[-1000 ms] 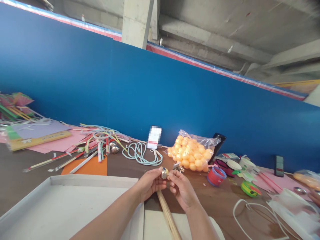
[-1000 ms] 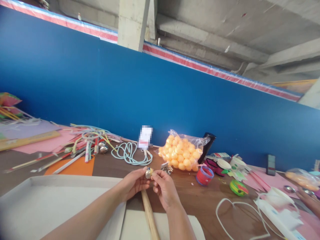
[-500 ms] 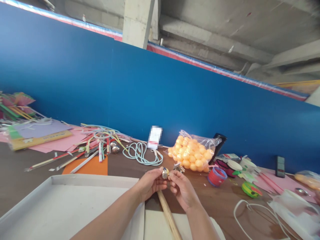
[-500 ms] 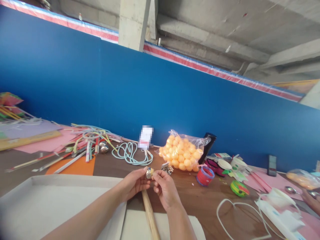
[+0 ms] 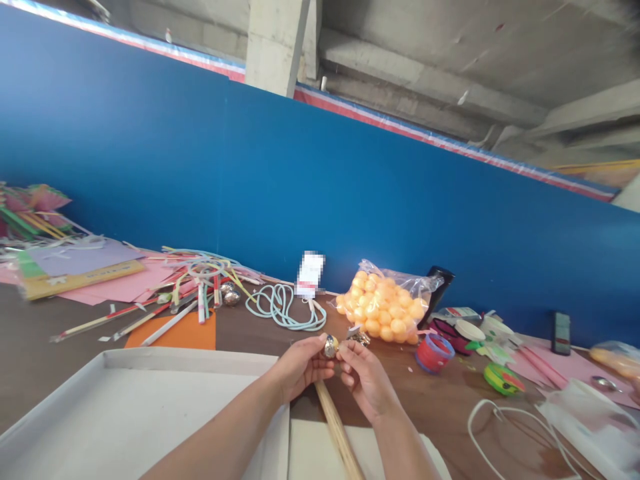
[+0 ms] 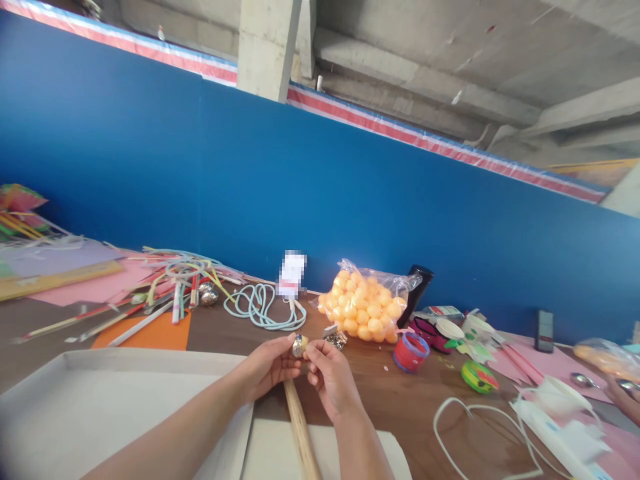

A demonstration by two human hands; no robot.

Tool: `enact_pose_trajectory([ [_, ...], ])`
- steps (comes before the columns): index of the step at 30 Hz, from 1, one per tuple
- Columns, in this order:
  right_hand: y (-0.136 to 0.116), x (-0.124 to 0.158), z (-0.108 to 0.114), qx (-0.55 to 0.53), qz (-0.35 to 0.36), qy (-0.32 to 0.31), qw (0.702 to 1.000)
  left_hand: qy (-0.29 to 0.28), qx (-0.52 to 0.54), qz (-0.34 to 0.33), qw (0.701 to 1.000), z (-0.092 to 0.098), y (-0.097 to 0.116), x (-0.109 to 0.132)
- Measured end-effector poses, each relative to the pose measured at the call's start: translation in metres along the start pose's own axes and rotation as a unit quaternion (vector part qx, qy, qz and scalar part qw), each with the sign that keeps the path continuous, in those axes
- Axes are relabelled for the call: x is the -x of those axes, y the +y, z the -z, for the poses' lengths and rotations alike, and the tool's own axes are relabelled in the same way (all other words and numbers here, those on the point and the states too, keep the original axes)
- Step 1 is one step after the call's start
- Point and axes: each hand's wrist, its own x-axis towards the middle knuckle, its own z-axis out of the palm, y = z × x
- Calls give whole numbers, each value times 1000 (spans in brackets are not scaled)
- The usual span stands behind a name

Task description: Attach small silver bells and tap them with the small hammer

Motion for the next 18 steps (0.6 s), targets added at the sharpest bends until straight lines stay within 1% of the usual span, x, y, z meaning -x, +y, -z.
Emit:
enact_pose_trajectory([
  [18, 1, -1, 1, 41, 5, 29, 999, 1, 2, -2, 1000, 1, -1, 0],
])
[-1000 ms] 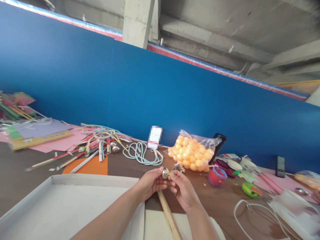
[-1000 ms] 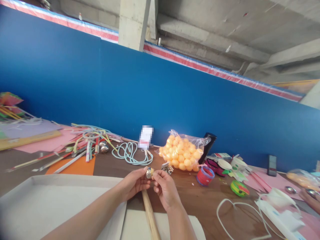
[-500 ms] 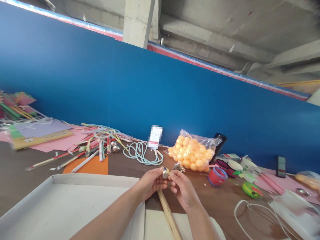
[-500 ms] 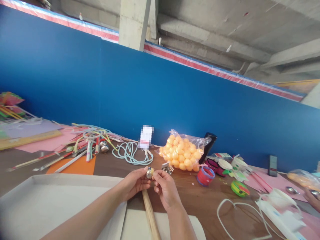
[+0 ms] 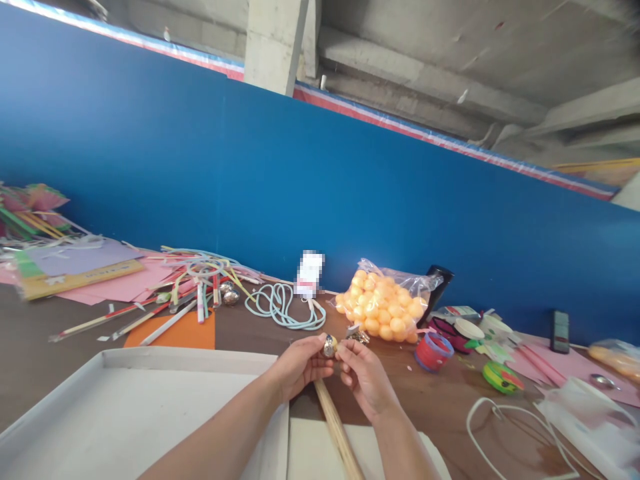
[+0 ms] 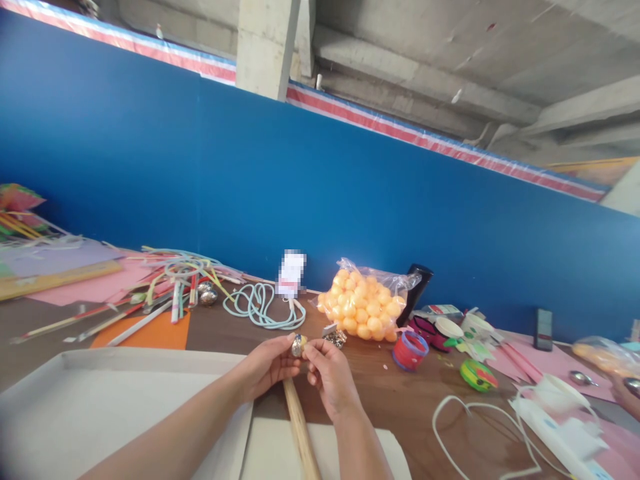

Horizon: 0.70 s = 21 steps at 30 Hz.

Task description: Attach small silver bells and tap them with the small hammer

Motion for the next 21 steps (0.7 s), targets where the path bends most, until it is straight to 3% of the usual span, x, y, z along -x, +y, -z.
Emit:
enact_pose_trajectory([
  [15, 10, -4, 1, 76, 29, 29, 996, 10, 1, -13, 1000, 0, 0, -1],
  [21, 10, -2, 0, 40, 3, 11, 999, -6, -20, -15, 1000, 0, 1, 0],
])
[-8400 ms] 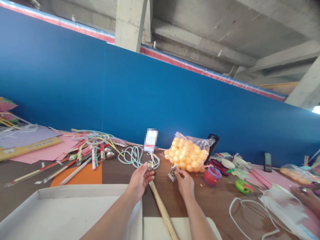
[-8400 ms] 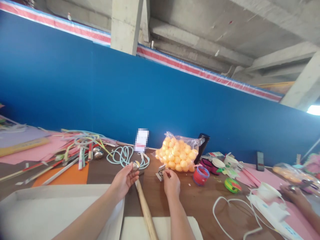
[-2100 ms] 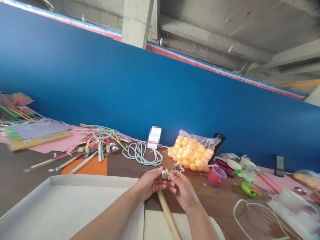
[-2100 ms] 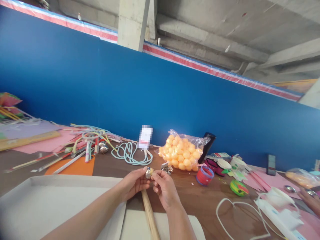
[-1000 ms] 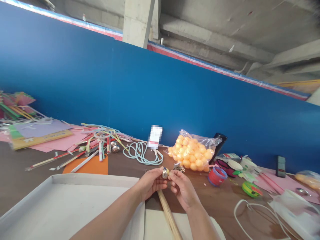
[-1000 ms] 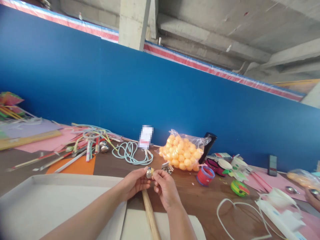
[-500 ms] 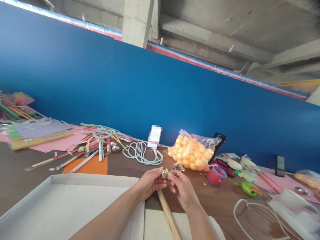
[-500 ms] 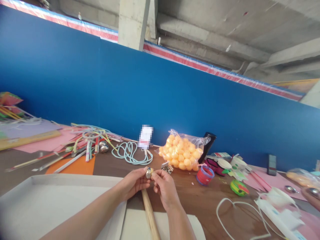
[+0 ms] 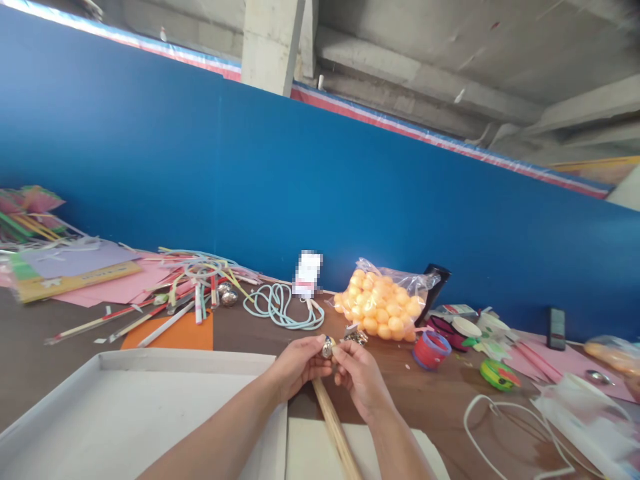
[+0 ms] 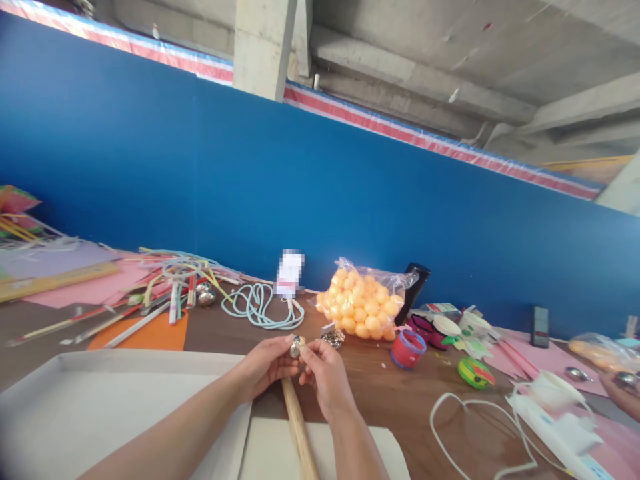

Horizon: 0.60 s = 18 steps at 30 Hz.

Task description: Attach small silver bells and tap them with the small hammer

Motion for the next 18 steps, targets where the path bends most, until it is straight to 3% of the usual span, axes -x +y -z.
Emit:
enact_pose_trajectory([
  [14, -5, 2, -3, -23, 4, -1, 1000, -26, 19, 12, 999, 1, 1, 2],
  [18, -11, 3, 3, 19, 20, 18, 999, -4, 46, 12, 999, 0, 6, 4],
])
